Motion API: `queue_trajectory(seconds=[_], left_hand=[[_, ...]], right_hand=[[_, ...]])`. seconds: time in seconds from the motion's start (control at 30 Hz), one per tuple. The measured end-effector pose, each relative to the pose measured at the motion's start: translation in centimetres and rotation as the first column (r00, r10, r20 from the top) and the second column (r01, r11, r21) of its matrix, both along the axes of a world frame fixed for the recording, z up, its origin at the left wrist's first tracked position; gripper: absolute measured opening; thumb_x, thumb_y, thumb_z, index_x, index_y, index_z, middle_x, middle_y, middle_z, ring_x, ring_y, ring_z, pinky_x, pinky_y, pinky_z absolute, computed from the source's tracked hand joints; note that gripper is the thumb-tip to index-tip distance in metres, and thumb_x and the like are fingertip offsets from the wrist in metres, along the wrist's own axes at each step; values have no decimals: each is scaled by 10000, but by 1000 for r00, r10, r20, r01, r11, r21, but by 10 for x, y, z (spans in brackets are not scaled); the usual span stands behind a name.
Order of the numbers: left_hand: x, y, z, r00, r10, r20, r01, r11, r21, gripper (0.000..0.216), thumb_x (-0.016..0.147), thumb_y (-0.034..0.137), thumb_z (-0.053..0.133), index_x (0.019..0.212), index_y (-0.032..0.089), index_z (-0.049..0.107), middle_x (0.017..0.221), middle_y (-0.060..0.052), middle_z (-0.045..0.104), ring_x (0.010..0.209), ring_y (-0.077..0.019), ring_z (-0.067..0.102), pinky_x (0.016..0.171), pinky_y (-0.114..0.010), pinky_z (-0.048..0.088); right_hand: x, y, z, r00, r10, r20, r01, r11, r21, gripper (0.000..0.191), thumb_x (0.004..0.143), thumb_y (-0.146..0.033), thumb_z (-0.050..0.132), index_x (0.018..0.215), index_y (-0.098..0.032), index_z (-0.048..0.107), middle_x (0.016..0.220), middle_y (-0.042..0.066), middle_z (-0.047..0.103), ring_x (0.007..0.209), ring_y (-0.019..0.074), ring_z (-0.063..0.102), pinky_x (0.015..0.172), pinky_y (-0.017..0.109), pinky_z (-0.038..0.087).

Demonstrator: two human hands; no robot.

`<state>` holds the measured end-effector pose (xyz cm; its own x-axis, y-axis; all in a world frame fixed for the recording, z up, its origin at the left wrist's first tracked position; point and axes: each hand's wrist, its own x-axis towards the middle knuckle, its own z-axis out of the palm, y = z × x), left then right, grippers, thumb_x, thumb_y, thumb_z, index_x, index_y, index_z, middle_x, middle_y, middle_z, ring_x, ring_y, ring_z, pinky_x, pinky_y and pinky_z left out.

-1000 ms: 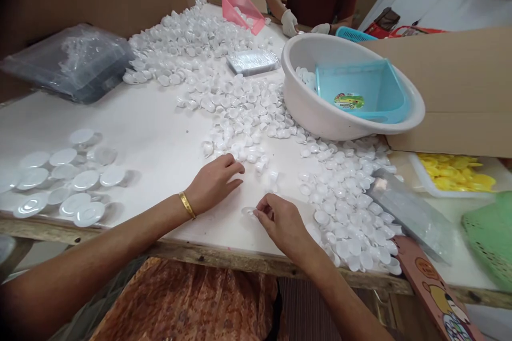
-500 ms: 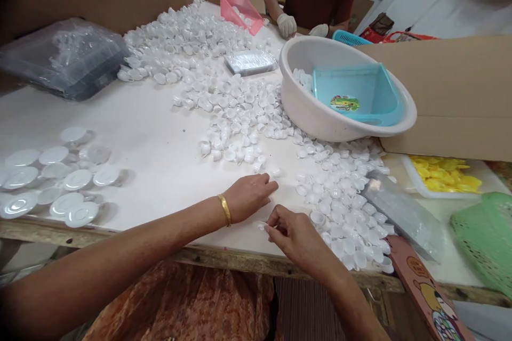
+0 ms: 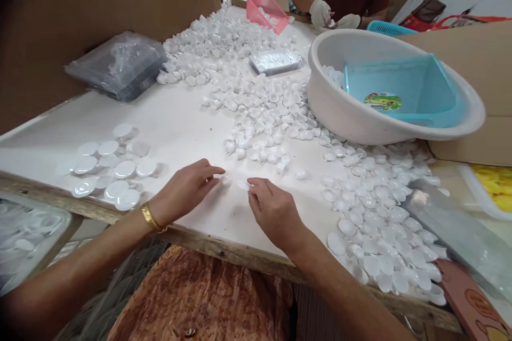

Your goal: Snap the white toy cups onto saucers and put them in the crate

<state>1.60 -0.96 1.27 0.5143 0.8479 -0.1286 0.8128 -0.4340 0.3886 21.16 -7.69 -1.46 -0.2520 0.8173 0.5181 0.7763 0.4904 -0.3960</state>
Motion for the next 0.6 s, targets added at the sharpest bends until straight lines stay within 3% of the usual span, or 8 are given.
queue_trajectory(seconds=[0.1,0.2,0.37,0.47,0.6], left_hand=[[-12,2,3,972,172,160,-149,978,-148,328,860,305,364,929,168,654,789,-44,625,743,-163,576,686,-280,420],[-12,0,1,917,274,292,-163,921,-353,339,841,379,388,813,175,656,611,0,594,581,-130,549,598,-255,407],[-3,-1,-14,815,441,376,-253,855,-453,186,743,320,545,842,179,618,588,24,593,530,-106,536,573,-242,407],[-3,2,-21,779,479,405,-237,822,-517,122,716,278,575,789,180,571,547,36,568,496,-96,520,513,-222,394],[-4,2,-20,688,593,418,-180,697,-694,110,707,217,585,775,172,511,500,51,530,441,-83,484,419,-193,361]], right_hand=[[-11,11,-8,990,80,116,-89,993,75,110,829,-66,469,842,-160,525,943,101,671,882,158,633,721,263,534],[-19,21,-18,964,124,236,-156,980,121,121,832,-53,459,823,-140,542,997,125,663,881,168,629,734,280,532],[-23,27,-27,926,172,335,-222,968,116,165,852,-67,436,810,-136,580,1072,136,646,903,182,626,748,304,538],[-23,26,-25,916,207,344,-261,958,120,179,851,-62,435,866,-117,604,1113,148,630,992,203,607,798,317,536],[-23,24,-21,905,226,361,-295,944,149,204,849,-58,438,939,-96,618,1131,155,621,1050,216,585,825,317,534]])
